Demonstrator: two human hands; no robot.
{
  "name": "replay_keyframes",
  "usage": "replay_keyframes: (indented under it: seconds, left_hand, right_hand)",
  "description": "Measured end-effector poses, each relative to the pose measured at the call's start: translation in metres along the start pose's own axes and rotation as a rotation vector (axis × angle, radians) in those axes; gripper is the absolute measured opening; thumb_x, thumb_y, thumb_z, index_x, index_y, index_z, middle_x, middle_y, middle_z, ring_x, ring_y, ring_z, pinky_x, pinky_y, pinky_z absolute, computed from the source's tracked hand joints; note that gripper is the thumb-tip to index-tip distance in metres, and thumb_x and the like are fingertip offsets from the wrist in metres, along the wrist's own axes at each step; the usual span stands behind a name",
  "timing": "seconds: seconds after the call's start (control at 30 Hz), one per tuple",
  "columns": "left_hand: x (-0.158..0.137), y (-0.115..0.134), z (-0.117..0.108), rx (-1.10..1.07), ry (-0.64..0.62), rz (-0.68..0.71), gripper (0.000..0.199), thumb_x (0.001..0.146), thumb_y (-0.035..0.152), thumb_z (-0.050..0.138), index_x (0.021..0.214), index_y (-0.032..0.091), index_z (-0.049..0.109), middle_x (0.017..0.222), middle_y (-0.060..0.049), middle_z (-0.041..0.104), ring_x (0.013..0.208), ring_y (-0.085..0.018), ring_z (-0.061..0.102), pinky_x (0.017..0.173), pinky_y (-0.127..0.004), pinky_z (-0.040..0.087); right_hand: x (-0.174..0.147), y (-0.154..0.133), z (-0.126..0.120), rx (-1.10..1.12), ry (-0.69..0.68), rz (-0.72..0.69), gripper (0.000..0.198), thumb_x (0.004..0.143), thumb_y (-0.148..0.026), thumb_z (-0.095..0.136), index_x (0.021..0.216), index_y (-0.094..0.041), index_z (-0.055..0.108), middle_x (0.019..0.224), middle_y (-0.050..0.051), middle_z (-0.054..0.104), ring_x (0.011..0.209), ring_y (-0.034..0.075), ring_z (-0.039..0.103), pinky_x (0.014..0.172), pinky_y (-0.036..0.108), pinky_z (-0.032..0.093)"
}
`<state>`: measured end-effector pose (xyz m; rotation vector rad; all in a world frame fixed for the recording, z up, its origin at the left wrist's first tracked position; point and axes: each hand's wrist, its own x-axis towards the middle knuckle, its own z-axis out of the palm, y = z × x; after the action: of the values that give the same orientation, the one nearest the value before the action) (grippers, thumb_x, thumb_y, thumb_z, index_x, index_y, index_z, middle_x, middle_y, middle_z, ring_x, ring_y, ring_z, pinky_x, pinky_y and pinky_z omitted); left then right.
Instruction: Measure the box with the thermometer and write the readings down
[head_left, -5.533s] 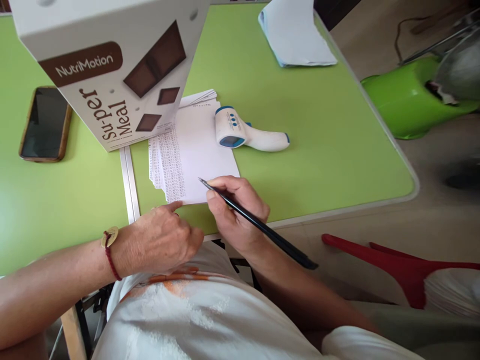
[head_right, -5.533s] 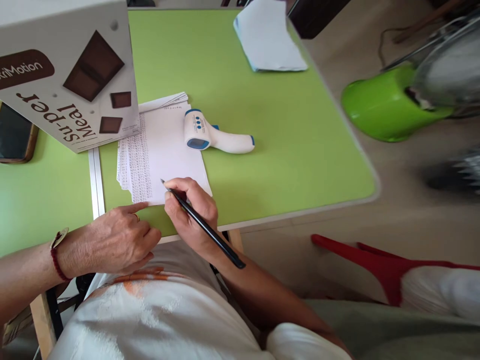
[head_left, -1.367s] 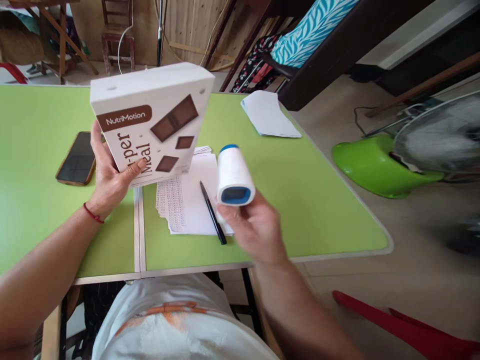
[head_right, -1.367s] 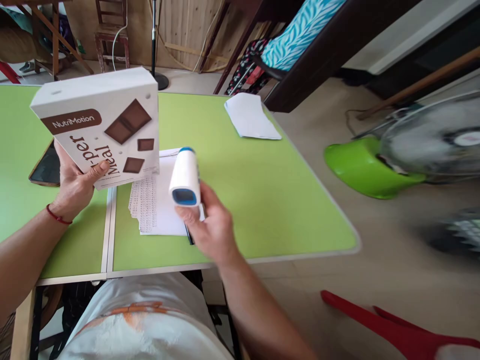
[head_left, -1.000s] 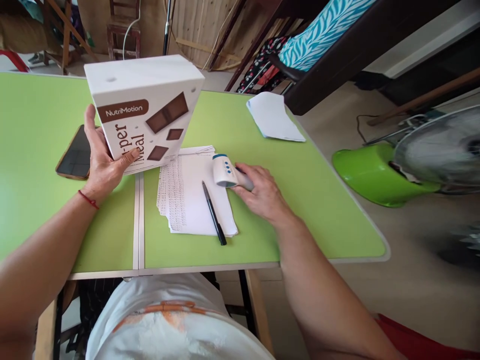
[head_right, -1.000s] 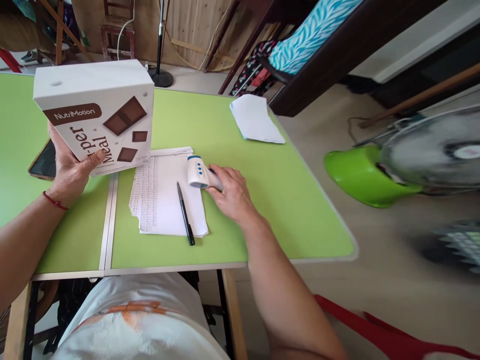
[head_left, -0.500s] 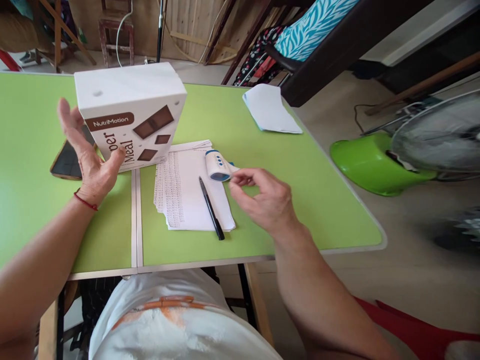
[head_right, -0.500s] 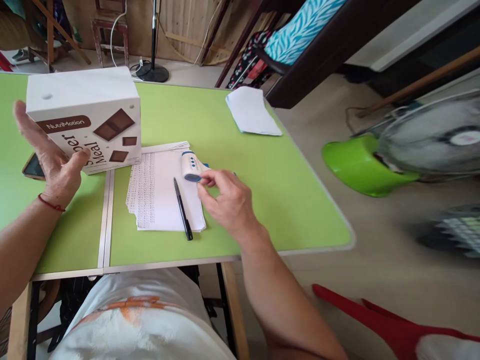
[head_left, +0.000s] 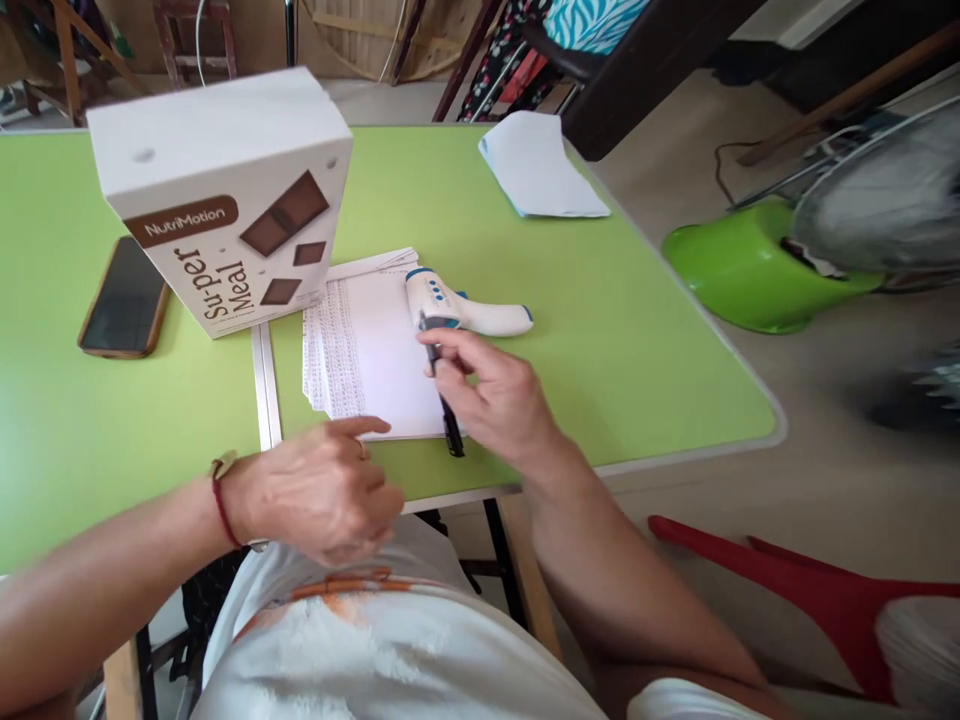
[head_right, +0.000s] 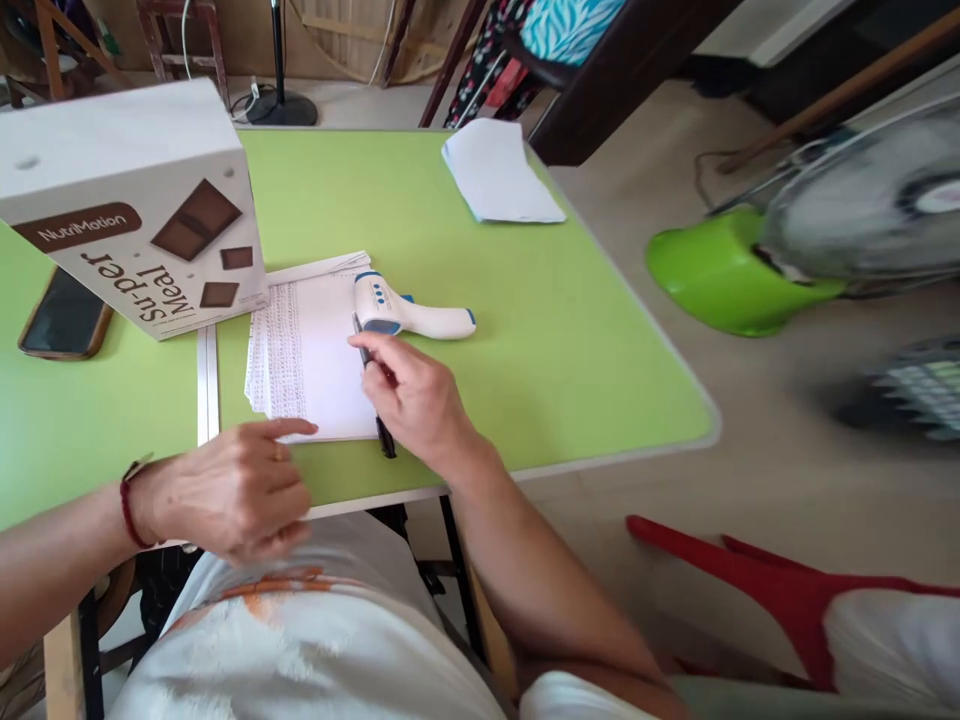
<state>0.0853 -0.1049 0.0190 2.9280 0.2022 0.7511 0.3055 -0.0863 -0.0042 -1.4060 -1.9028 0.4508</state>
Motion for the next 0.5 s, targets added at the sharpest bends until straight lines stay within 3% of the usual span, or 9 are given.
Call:
replay_keyframes:
  seconds: [0.1, 0.23, 0.3, 0.4, 0.5]
  left_hand:
    - [0.002, 0.018, 0.010, -0.038, -0.161, -0.018, 0.031, 0.083, 0.028, 0.057, 0.054, 0.019, 0.051, 0.043, 0.003, 0.051, 0.038, -0.013, 0.045, 0.092, -0.041, 0.052]
    - [0.001, 0.025, 0.010, -0.029, -0.242, -0.053, 0.035, 0.089, 0.029, 0.058, 0.056, 0.018, 0.052, 0.046, 0.002, 0.055, 0.039, -0.015, 0.049, 0.093, -0.046, 0.051]
    - [0.001, 0.023, 0.010, -0.039, -0.233, -0.038, 0.034, 0.090, 0.026, 0.056, 0.056, 0.018, 0.052, 0.046, 0.002, 0.055, 0.040, -0.015, 0.049, 0.092, -0.046, 0.051]
    - [0.001, 0.021, 0.010, -0.046, -0.184, -0.007, 0.034, 0.089, 0.021, 0.051, 0.055, 0.018, 0.052, 0.045, 0.002, 0.053, 0.039, -0.015, 0.047, 0.089, -0.043, 0.052]
    - [0.002, 0.021, 0.009, -0.005, -0.173, -0.002, 0.032, 0.086, 0.013, 0.049, 0.054, 0.018, 0.051, 0.044, 0.002, 0.052, 0.038, -0.014, 0.045, 0.092, -0.044, 0.051]
  right_hand:
    - [-0.011, -0.005, -0.008, 0.325, 0.006, 0.037, 0.028, 0.089, -0.027, 0.049, 0.113, -0.024, 0.061, 0.087, 0.003, 0.064, 0.076, 0.016, 0.063, 0.071, 0.033, 0.055]
    - [-0.022, -0.018, -0.003, 0.590, -0.004, 0.025, 0.031, 0.079, -0.033, 0.068, 0.108, -0.026, 0.060, 0.088, 0.003, 0.057, 0.081, 0.018, 0.060, 0.072, 0.036, 0.054]
    - [-0.026, -0.022, 0.005, 0.657, 0.067, 0.048, 0.027, 0.079, -0.041, 0.069, 0.098, -0.027, 0.057, 0.079, 0.000, 0.055, 0.071, 0.017, 0.057, 0.066, 0.035, 0.053]
    - [-0.031, -0.026, 0.017, 0.679, 0.174, 0.122, 0.032, 0.086, -0.058, 0.053, 0.091, -0.027, 0.056, 0.068, -0.001, 0.053, 0.061, 0.016, 0.054, 0.061, 0.036, 0.051]
    - [-0.037, -0.029, 0.024, 0.644, 0.166, 0.187, 0.035, 0.090, -0.055, 0.045, 0.095, -0.026, 0.063, 0.073, 0.001, 0.060, 0.062, 0.017, 0.057, 0.066, 0.039, 0.053]
